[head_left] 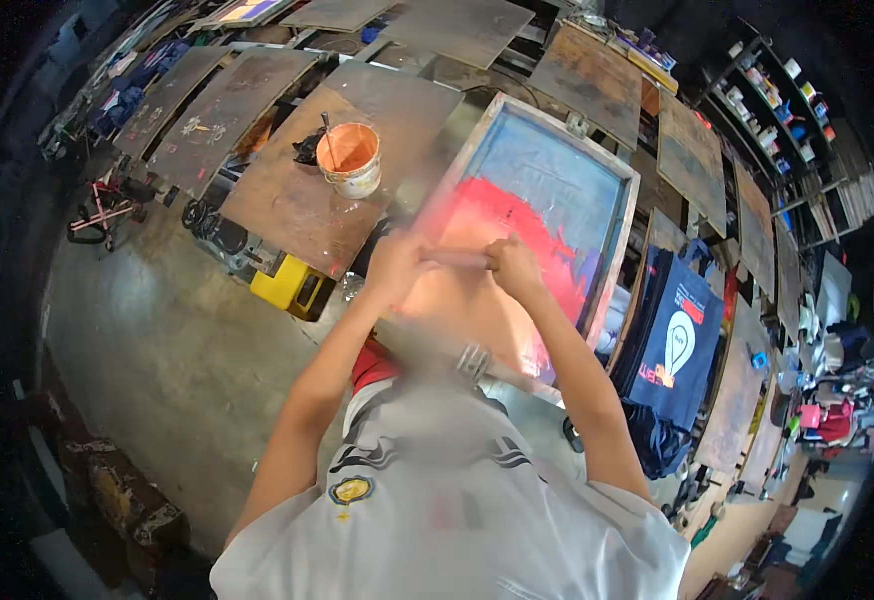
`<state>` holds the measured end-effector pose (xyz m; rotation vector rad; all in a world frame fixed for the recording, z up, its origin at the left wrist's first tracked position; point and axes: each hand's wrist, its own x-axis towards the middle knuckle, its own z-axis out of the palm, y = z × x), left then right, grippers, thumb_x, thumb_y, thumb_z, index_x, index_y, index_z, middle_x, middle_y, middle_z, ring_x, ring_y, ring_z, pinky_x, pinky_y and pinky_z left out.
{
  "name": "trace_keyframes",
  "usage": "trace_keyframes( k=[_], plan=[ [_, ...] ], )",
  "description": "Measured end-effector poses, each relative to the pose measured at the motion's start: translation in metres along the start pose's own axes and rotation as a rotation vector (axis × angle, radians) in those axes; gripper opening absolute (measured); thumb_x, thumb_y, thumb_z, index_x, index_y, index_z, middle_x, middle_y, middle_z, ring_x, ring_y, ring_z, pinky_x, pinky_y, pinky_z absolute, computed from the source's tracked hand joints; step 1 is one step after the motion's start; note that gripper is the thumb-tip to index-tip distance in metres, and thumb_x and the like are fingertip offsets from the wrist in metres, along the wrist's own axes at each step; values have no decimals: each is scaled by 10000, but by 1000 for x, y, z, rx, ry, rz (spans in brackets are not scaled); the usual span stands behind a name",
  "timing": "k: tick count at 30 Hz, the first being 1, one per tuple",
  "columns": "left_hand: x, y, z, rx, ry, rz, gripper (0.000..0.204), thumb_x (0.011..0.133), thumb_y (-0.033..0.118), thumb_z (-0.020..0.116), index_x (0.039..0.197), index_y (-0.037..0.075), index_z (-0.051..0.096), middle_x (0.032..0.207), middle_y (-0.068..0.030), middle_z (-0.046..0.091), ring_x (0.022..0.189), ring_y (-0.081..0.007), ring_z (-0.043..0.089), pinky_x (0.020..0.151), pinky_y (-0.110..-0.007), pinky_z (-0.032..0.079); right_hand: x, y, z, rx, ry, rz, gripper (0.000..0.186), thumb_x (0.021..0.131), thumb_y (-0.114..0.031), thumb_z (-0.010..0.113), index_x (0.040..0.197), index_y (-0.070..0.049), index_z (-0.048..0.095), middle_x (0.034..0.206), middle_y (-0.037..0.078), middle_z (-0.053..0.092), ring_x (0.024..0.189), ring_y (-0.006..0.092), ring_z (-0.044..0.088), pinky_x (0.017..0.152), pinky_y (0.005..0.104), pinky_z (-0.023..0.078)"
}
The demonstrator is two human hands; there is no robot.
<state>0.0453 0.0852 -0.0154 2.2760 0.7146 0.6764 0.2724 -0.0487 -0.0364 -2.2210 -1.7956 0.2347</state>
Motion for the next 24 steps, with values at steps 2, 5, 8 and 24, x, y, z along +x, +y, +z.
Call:
trace_keyframes(
  k=[2, 5, 8, 24],
  plan=[
    [-7, -2, -2, -27, -20, -47, 326, 663, 159, 863, 903, 18, 693, 797, -132, 660, 752, -299, 648, 704, -387, 518, 9, 4, 3, -14, -29, -9, 178, 762, -77, 645, 905, -149, 722, 944, 43, 705, 985, 284, 615, 786, 421, 556],
    [-51, -8, 15, -110, -17, -149, 324, 639, 121, 872, 889, 24, 689, 786, -134, 647, 784, -305, 643, 720, -398, 515, 3, 4, 10, 16, -40, -129, 171, 756, -65, 643, 878, -161, 715, 935, 26, 701, 987, 274, 608, 782, 415, 556],
    [-79, 11, 24, -82, 116, -121, 317, 622, 99, 877, 867, 34, 686, 804, -133, 640, 829, -310, 636, 733, -398, 510, -2, -6, -7, 20, -168, -208, 240, 755, -67, 640, 967, -131, 730, 970, 39, 698, 988, 290, 587, 798, 433, 545],
    [-63, 37, 17, 63, -146, -237, 362, 661, 286, 869, 865, 34, 707, 817, -131, 681, 782, -281, 668, 690, -390, 508, 34, 8, -16, 47, -257, -376, 205, 729, -27, 633, 890, -107, 732, 886, 68, 700, 932, 298, 590, 786, 433, 519]
  ],
)
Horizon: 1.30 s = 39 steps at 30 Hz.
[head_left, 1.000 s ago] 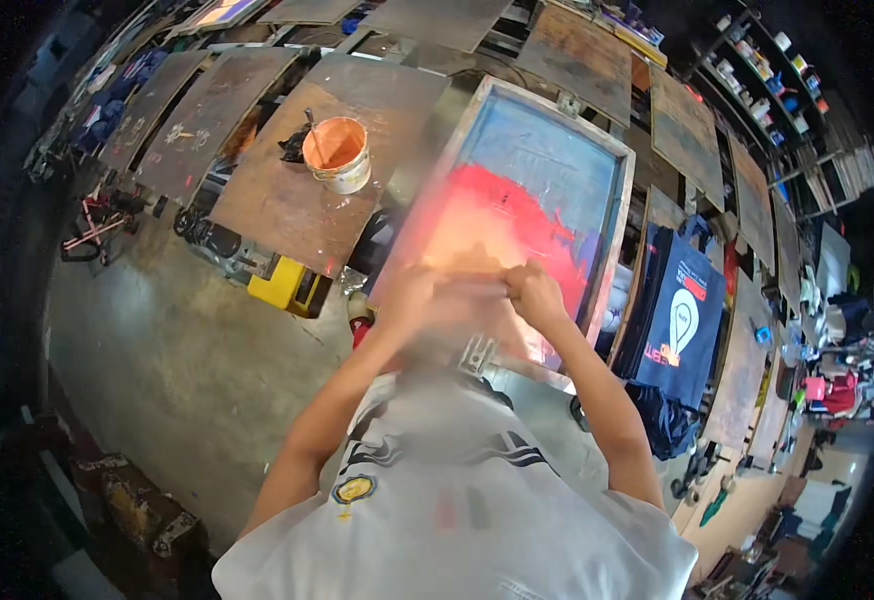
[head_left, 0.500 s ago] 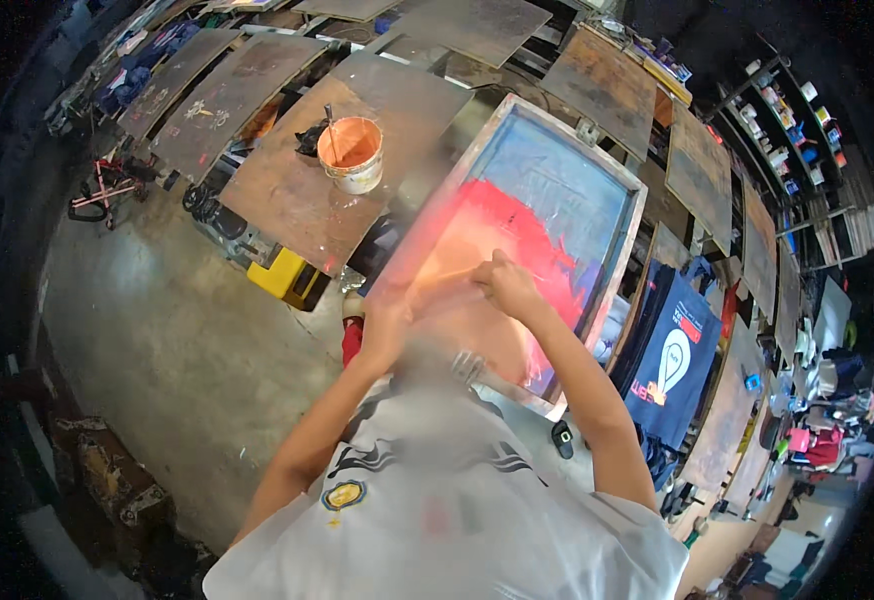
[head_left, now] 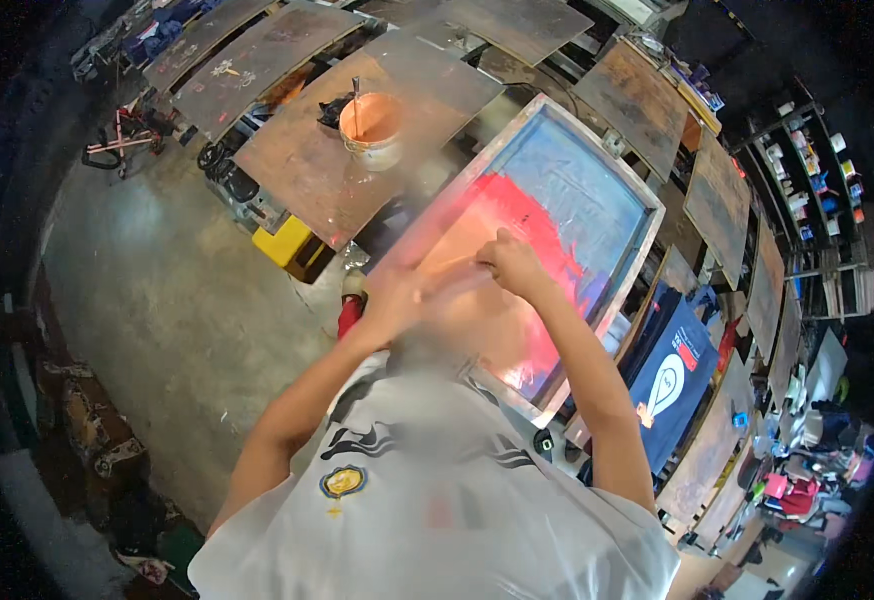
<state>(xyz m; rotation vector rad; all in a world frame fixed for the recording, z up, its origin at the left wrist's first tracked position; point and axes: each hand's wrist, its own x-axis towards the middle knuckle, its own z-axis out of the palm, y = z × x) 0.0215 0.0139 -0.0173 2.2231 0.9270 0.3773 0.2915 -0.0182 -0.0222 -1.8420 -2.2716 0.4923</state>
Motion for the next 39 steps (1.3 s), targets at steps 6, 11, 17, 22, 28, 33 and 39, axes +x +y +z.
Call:
trace_keyframes(
  k=[6, 11, 17, 22, 28, 33, 39],
  plan=[
    [5, 0, 28, -122, 76, -73, 326, 702, 296, 857, 848, 38, 723, 809, -114, 706, 780, -263, 684, 706, -369, 528, 6, 27, -13, -52, -148, -76, 225, 735, -22, 640, 912, -124, 735, 891, 75, 697, 935, 302, 596, 791, 427, 522],
    [37, -13, -6, -102, 115, -86, 306, 705, 298, 852, 841, 55, 725, 820, -119, 711, 740, -266, 693, 669, -364, 541, 36, 24, -20, -88, -121, -22, 251, 744, -16, 651, 942, -141, 741, 910, 76, 701, 942, 316, 601, 815, 429, 520],
    [11, -6, 15, -138, 213, -157, 313, 688, 292, 859, 839, 52, 726, 858, -124, 718, 795, -256, 694, 723, -377, 535, 19, 16, 9, -7, 62, -8, 257, 742, -15, 631, 951, -113, 744, 968, 50, 716, 984, 323, 583, 862, 441, 511],
    [-6, 18, 49, -166, 61, -173, 284, 694, 257, 868, 807, 38, 726, 848, -96, 725, 783, -214, 688, 707, -357, 514, -28, 21, -4, 13, -74, 35, 254, 721, 11, 660, 922, -125, 734, 927, 49, 707, 991, 314, 578, 861, 436, 508],
    [10, 33, 17, -378, 25, 73, 269, 750, 224, 831, 900, 31, 719, 844, -106, 697, 762, -226, 670, 699, -337, 509, -41, 24, -12, 5, -86, 7, 230, 712, -63, 696, 935, -97, 744, 896, 81, 719, 920, 320, 597, 834, 434, 501],
    [68, 14, 2, -256, -29, 203, 315, 796, 180, 782, 1055, 31, 681, 894, -118, 683, 800, -252, 662, 715, -340, 516, -52, 21, -40, 69, -74, 187, 192, 700, -188, 755, 843, -77, 692, 845, 168, 687, 798, 392, 643, 712, 490, 516],
    [140, 14, 30, -86, -38, 507, 400, 767, 170, 778, 1125, 46, 650, 1013, -143, 666, 919, -314, 653, 795, -395, 527, -91, 16, -1, 149, 96, 430, 307, 710, -248, 747, 856, -19, 603, 807, 227, 662, 768, 415, 655, 681, 486, 517]
  ],
)
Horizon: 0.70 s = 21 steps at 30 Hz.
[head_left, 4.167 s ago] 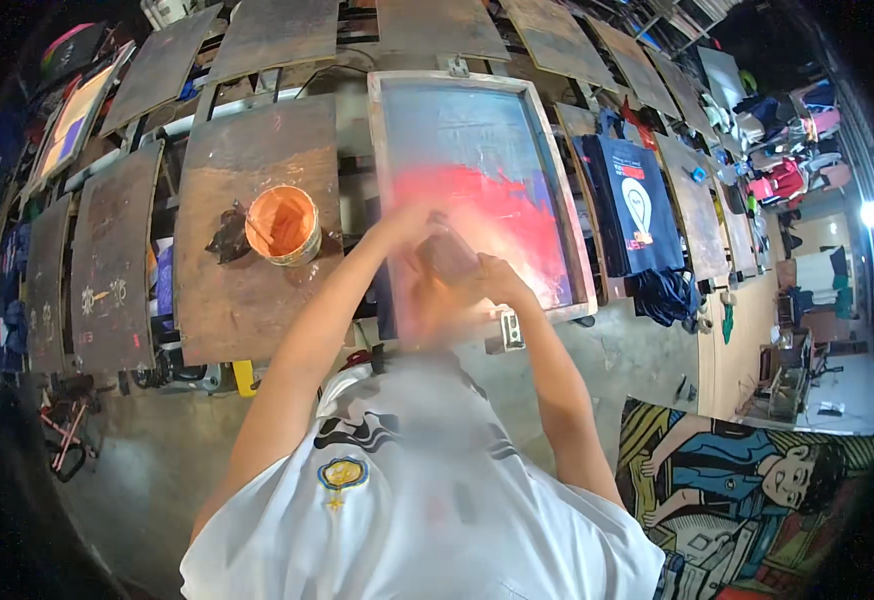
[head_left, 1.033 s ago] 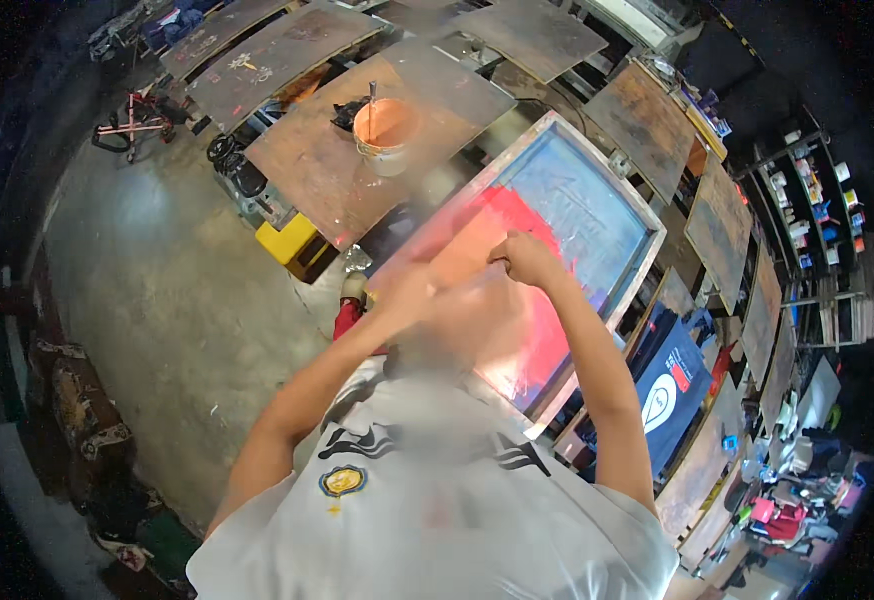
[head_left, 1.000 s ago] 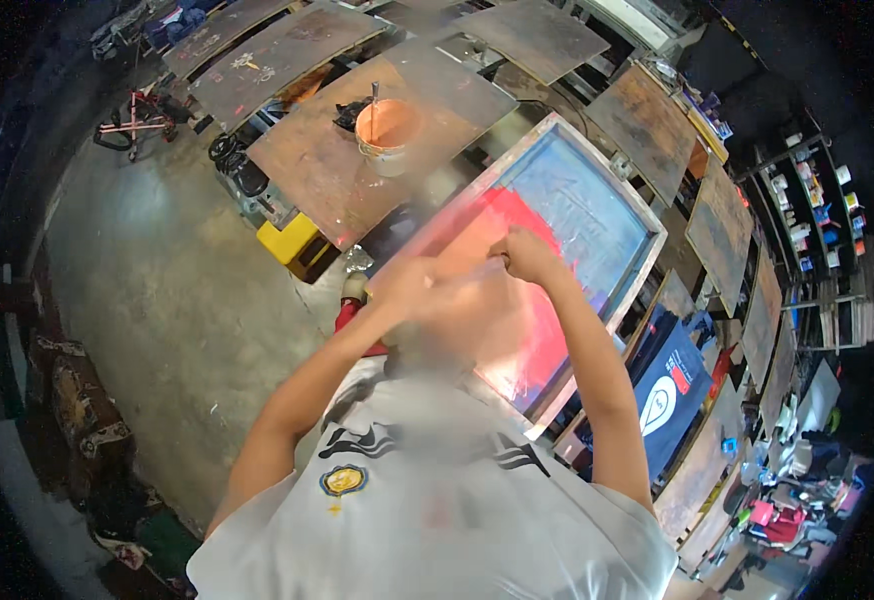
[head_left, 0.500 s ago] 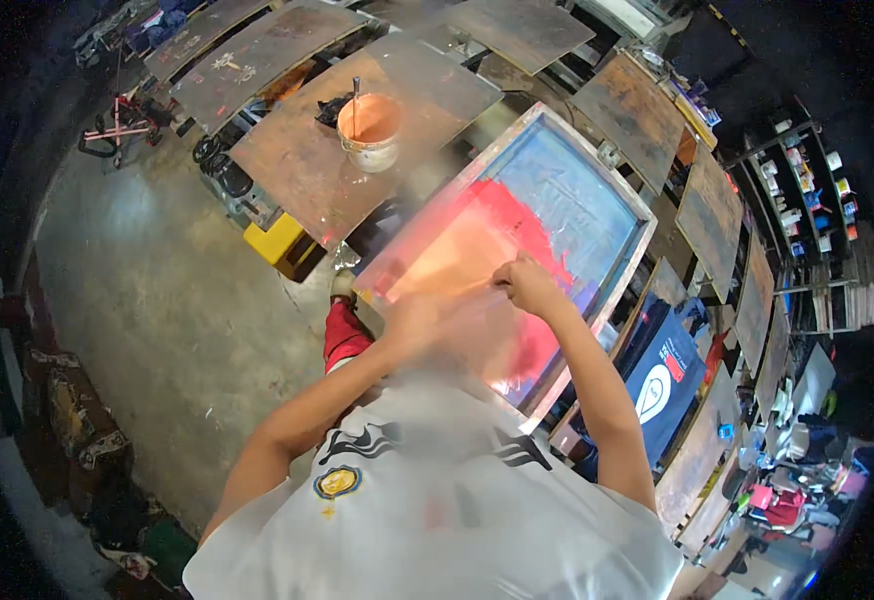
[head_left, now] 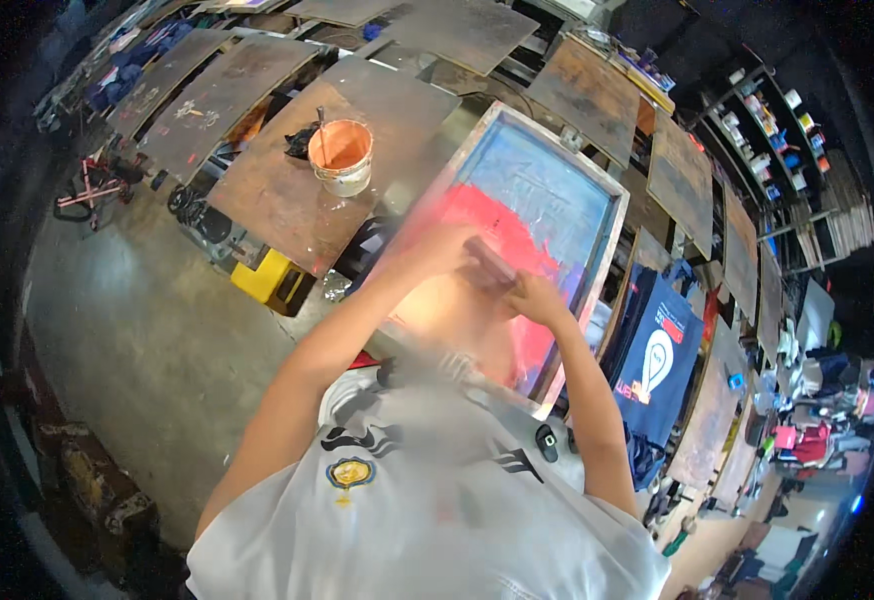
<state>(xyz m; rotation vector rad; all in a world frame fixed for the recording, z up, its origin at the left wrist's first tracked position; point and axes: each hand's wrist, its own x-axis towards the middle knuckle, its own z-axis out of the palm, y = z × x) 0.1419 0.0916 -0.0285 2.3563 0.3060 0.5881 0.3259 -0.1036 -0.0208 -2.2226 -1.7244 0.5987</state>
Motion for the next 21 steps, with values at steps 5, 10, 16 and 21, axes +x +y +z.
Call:
trace_keyframes(
  k=[5, 10, 16, 21],
  plan=[
    [29, -10, 9, 6, -182, 96, 443, 716, 197, 805, 1106, 47, 658, 1055, -151, 670, 956, -336, 649, 841, -416, 516, -26, -45, 22, 114, 129, 278, 368, 738, -298, 720, 940, -2, 635, 840, 244, 671, 807, 417, 676, 723, 483, 543],
    [35, -46, -19, -32, -221, 34, 463, 677, 243, 819, 1098, 100, 690, 1024, -101, 709, 926, -288, 673, 823, -427, 522, 15, -90, 64, 147, 217, 572, 452, 770, -305, 678, 992, 68, 553, 822, 300, 675, 813, 450, 686, 727, 505, 560],
    [64, -65, -36, 258, -392, 191, 488, 686, 298, 824, 1128, 137, 695, 1048, -74, 717, 958, -268, 679, 830, -420, 525, 41, -102, 58, 146, 187, 663, 479, 769, -339, 663, 978, 86, 588, 791, 305, 666, 796, 442, 691, 711, 497, 559],
    [53, -37, 8, 153, -353, 272, 514, 694, 331, 817, 1158, 156, 684, 1129, -43, 702, 1052, -278, 639, 872, -421, 501, -19, -70, 55, 140, 154, 563, 475, 775, -340, 691, 962, 86, 594, 792, 290, 667, 786, 425, 693, 689, 479, 557]
  ],
)
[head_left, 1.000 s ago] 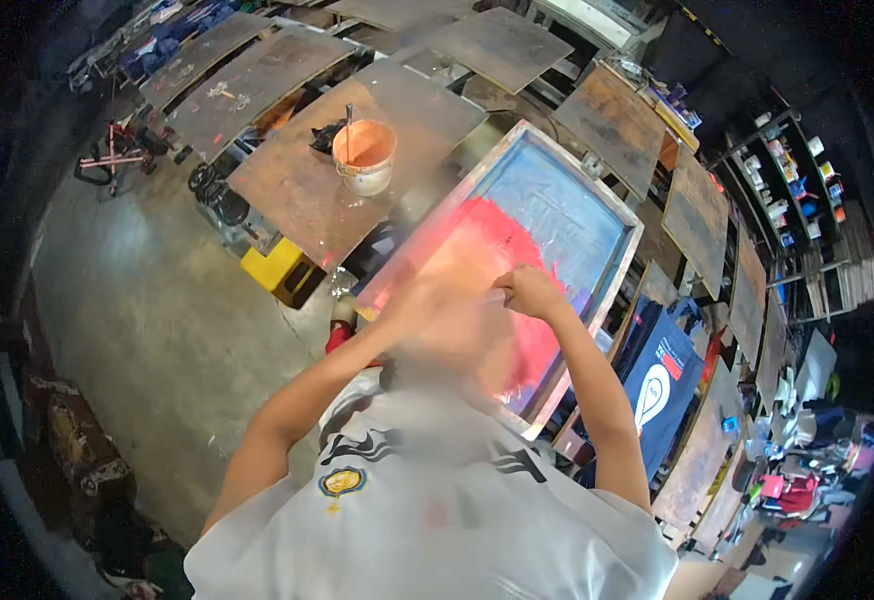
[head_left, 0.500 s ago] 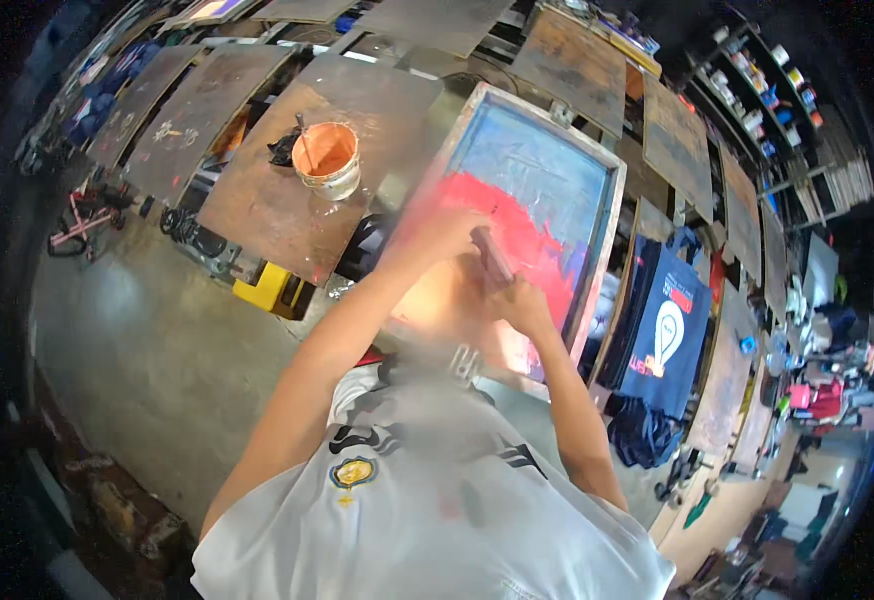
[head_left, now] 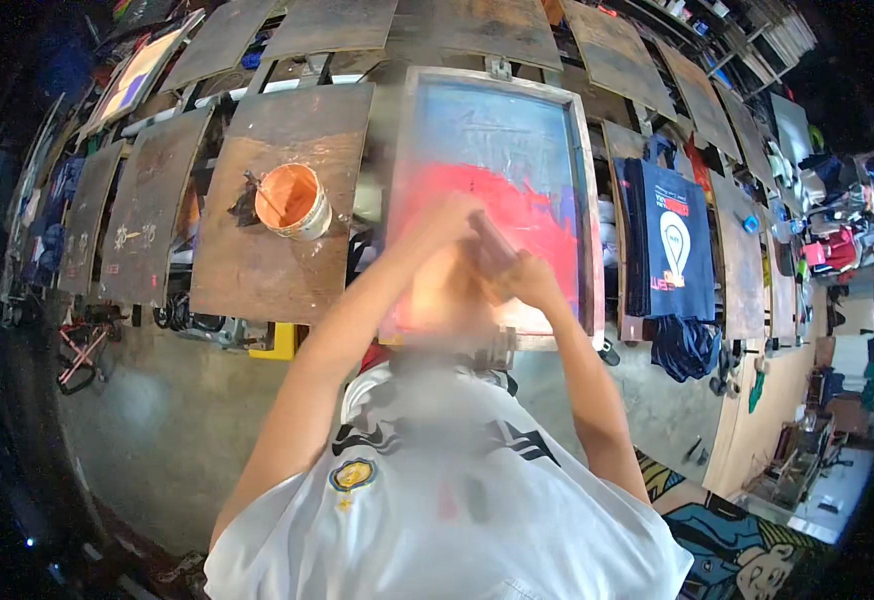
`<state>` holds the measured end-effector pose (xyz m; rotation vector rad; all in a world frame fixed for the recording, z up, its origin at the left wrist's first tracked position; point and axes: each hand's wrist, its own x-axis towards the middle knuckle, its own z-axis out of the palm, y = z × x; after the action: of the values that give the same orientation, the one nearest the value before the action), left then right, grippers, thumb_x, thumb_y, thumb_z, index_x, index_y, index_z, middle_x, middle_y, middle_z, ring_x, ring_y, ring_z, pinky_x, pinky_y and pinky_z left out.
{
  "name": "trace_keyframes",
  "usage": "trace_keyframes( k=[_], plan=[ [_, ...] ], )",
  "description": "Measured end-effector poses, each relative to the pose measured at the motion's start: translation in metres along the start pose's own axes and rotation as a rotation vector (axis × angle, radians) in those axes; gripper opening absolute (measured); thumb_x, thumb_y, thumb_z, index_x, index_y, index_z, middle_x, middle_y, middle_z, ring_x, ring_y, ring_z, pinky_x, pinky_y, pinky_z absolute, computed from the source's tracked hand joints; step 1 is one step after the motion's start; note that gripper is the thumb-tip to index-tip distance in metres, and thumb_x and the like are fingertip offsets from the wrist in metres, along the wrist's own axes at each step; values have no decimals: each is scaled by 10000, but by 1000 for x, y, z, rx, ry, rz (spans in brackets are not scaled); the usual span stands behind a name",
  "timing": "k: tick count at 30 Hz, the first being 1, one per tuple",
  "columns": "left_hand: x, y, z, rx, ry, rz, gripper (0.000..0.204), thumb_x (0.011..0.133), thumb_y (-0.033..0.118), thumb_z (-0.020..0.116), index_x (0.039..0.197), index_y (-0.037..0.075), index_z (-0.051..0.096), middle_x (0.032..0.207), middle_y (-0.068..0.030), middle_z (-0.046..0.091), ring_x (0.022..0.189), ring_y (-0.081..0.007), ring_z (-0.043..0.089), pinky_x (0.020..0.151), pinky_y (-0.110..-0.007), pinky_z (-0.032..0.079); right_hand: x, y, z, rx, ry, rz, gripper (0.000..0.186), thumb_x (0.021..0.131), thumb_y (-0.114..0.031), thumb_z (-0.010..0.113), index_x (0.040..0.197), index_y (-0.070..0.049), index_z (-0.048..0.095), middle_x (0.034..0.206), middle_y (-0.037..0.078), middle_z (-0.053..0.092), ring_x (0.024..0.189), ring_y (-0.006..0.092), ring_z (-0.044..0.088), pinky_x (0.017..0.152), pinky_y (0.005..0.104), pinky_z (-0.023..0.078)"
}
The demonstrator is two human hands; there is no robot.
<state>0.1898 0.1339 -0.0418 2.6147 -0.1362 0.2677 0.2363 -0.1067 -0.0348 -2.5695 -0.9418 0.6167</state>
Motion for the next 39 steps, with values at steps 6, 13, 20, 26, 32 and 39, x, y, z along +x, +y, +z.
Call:
trace_keyframes(
  k=[6, 13, 20, 26, 32, 39],
  plan=[
    [6, -4, -15, 16, -160, 97, 544, 700, 349, 809, 1201, 194, 663, 1198, 0, 677, 1090, -251, 602, 920, -437, 462, -25, -45, 49, 155, 321, 113, 397, 766, -262, 718, 911, 73, 563, 738, 283, 651, 725, 460, 660, 657, 506, 531],
    [28, -47, -42, 142, -212, 185, 570, 675, 341, 825, 1201, 201, 655, 1172, 26, 676, 1059, -223, 599, 920, -407, 435, 13, -82, 63, 198, 468, 157, 335, 753, -210, 719, 890, 46, 550, 749, 311, 635, 773, 481, 647, 668, 536, 510],
    [-3, -8, -45, -48, -175, 149, 469, 759, 244, 771, 1199, 152, 639, 1188, -32, 643, 1126, -261, 568, 977, -430, 432, -28, -45, 17, 128, 314, 96, 308, 713, -193, 751, 872, 7, 579, 795, 258, 651, 813, 458, 651, 684, 501, 510],
    [-19, -13, -32, -140, -106, 63, 430, 768, 239, 756, 1161, 101, 653, 1136, -75, 662, 1139, -285, 577, 974, -418, 439, -13, -19, 7, 83, 185, -65, 374, 695, -239, 801, 910, -9, 598, 781, 245, 647, 789, 441, 651, 686, 508, 511],
    [-60, -10, -41, -207, 3, -26, 346, 752, 210, 754, 1059, 74, 673, 1007, -115, 681, 1002, -320, 611, 905, -429, 468, -21, -47, -14, -148, 130, -132, 259, 758, -204, 705, 915, -28, 596, 759, 194, 670, 773, 389, 666, 654, 472, 544],
    [-154, 34, -45, -129, -3, -150, 397, 748, 283, 772, 1072, 83, 661, 1076, -106, 664, 1080, -311, 595, 915, -417, 465, -48, -37, 25, -363, 199, -439, 259, 782, -160, 665, 1005, -37, 621, 971, 101, 658, 976, 271, 614, 702, 384, 568]
  ],
)
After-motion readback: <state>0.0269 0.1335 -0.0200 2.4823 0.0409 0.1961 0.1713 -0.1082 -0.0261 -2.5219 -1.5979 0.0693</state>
